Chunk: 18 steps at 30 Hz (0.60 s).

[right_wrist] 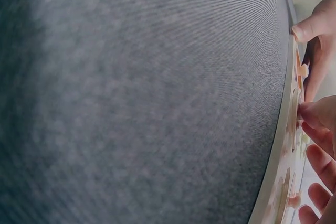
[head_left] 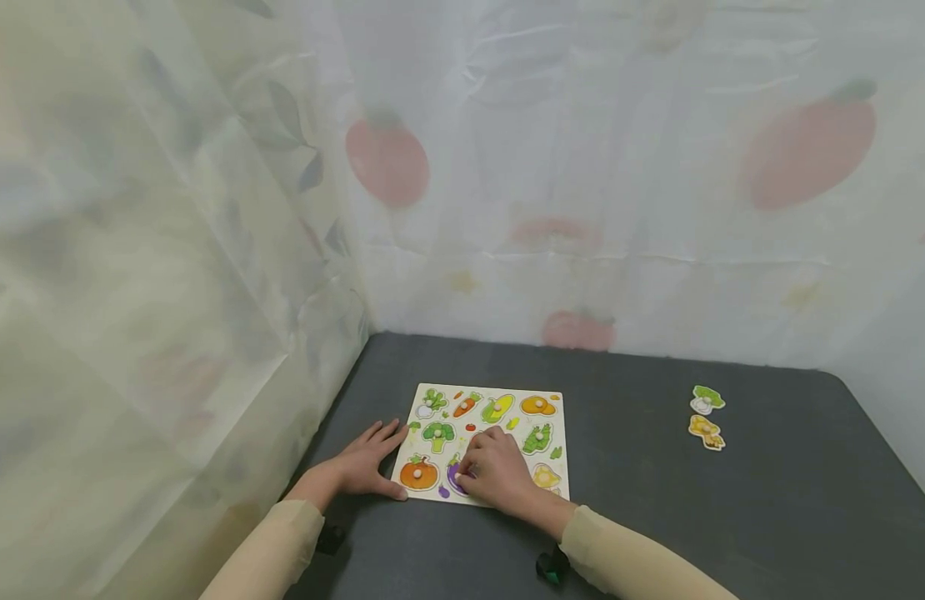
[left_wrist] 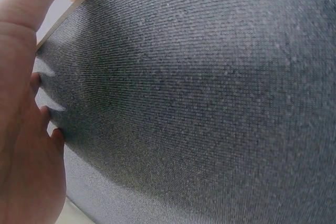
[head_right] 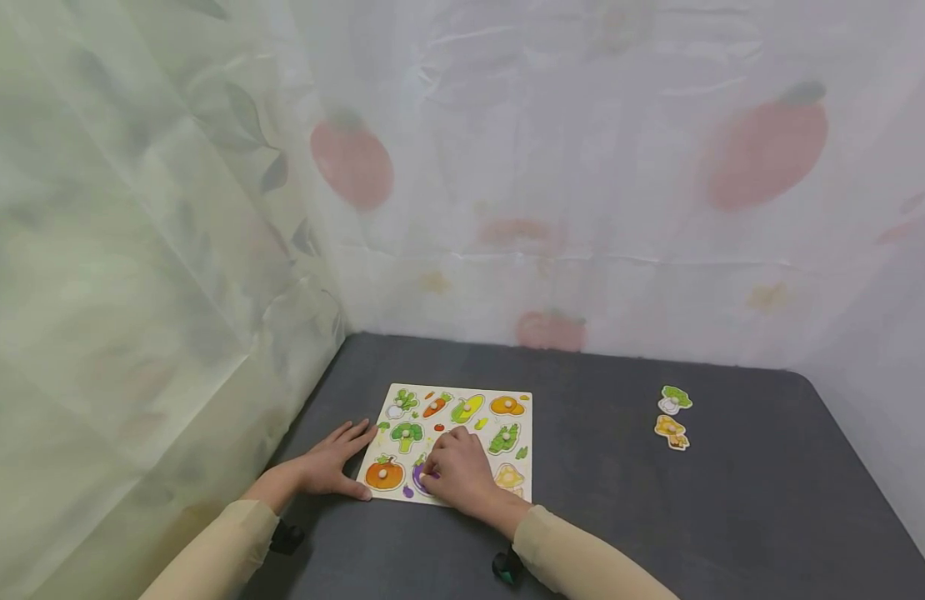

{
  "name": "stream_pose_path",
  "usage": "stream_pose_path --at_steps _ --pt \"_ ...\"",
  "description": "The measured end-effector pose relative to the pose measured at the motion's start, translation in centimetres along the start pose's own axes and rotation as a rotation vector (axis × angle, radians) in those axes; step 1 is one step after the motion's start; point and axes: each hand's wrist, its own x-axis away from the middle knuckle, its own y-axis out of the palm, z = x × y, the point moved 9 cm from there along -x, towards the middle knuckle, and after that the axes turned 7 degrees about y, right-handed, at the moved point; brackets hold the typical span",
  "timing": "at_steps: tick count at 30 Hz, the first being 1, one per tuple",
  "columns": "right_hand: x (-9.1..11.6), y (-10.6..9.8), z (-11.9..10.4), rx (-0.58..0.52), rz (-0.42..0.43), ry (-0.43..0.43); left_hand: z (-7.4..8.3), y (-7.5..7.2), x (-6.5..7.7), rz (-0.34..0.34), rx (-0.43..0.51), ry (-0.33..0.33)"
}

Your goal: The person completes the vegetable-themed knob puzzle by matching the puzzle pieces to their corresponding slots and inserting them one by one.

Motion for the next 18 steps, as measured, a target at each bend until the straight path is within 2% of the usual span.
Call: stream_pose_path --at_steps 5,18 --pt "0.01 0.07 0.04 0.009 -0.01 0.012 0.03 0.01 0.02 -0.002 -0.003 -0.005" --pt "0.21 -0.12 -0.09 0.016 0.051 -0.028 -0.18 0.19 -0.02 -0.001 -0.003 -0.013"
